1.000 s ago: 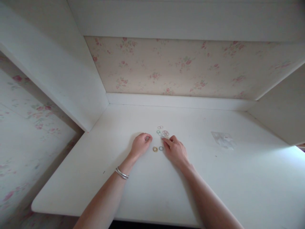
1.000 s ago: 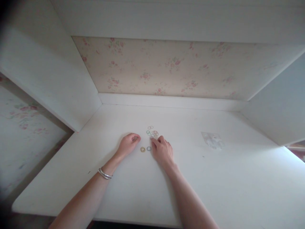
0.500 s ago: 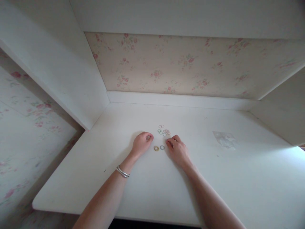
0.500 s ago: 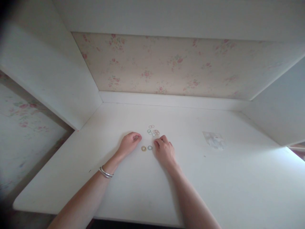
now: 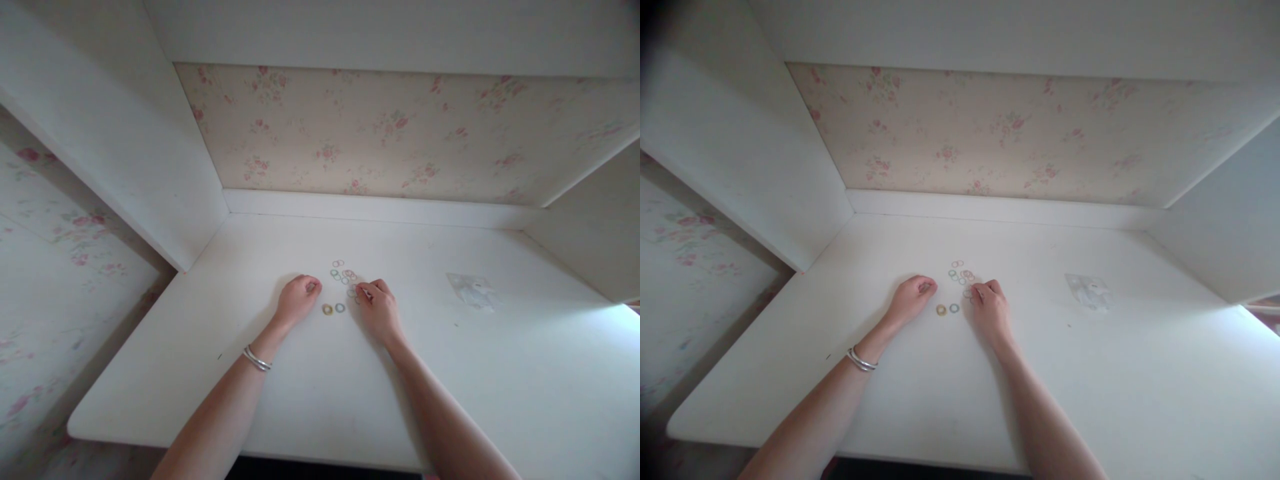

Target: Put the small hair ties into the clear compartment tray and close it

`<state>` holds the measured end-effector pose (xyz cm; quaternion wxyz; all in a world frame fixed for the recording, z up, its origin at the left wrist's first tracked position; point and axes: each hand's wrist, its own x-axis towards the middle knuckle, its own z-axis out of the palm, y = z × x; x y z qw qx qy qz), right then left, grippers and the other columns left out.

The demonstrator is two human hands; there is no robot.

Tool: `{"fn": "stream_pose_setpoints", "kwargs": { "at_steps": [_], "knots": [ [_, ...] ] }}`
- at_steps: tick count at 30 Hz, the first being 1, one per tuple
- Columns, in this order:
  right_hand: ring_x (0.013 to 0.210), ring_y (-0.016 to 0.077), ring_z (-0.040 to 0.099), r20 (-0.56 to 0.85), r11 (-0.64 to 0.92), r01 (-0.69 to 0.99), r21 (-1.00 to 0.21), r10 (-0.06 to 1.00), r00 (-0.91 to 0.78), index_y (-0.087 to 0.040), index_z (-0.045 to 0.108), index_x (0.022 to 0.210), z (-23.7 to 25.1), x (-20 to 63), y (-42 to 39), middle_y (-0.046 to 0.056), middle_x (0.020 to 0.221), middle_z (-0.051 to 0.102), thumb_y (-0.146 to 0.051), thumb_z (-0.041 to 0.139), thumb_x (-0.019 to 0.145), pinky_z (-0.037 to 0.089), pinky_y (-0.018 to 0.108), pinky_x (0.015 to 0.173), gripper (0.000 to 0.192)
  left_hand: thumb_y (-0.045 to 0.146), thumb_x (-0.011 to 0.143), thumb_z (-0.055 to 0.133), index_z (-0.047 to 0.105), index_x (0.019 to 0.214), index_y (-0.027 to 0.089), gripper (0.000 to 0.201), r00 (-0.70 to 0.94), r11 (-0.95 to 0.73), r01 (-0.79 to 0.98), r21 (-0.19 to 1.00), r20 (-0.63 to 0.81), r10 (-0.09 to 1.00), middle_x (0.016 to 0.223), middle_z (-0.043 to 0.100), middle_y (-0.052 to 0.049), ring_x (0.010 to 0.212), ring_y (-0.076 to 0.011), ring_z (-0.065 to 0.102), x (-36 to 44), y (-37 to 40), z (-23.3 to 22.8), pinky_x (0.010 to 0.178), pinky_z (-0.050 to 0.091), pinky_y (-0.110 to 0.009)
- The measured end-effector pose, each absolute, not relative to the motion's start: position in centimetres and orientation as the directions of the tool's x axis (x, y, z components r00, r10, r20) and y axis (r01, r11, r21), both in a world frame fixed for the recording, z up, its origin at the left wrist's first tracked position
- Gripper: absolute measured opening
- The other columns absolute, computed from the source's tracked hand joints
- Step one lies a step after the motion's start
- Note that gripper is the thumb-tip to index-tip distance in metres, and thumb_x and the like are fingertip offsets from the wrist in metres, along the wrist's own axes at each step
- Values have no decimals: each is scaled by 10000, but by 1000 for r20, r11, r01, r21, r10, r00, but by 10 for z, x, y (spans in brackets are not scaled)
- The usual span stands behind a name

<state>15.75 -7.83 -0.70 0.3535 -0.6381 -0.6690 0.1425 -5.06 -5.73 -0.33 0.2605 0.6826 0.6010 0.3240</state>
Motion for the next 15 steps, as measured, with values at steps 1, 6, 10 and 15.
{"fn": "stream_pose_setpoints", "kwargs": {
  "at_steps": [1, 6, 10, 15],
  "knots": [
    [696, 127, 550, 295, 154, 754, -639, 954, 56, -210, 679, 920, -6, 157, -80, 39, 870, 566, -348, 435, 874, 412, 255, 652, 284, 337, 833, 509, 677, 898, 222, 214, 66, -141, 652, 745, 130, 989, 917, 681, -20, 841, -147, 613, -50, -57, -4, 797, 461, -249],
    [683, 116, 544, 259, 209, 823, -528, 963, -79, -244, 687, 897, -1, 152, -87, 28, 895, 563, -341, 470, 861, 391, 240, 618, 240, 341, 835, 507, 678, 894, 222, 216, 62, -140, 661, 737, 132, 989, 908, 684, -19, 828, -143, 616, -49, -57, -4, 791, 464, -245],
    [684, 110, 542, 210, 210, 845, -492, 970, -118, -248, 684, 874, 2, 150, -87, 17, 873, 558, -301, 478, 859, 377, 233, 610, 213, 339, 831, 514, 678, 890, 228, 206, 55, -134, 664, 735, 131, 990, 910, 685, -14, 824, -142, 617, -50, -57, -4, 784, 467, -241],
    [659, 106, 515, 176, 251, 835, -490, 966, -187, -227, 668, 823, 4, 152, -87, 19, 846, 542, -263, 449, 880, 371, 233, 607, 229, 352, 830, 514, 677, 888, 233, 210, 63, -138, 670, 729, 130, 990, 913, 687, -12, 828, -146, 618, -50, -58, -2, 791, 467, -243]
  ]
}}
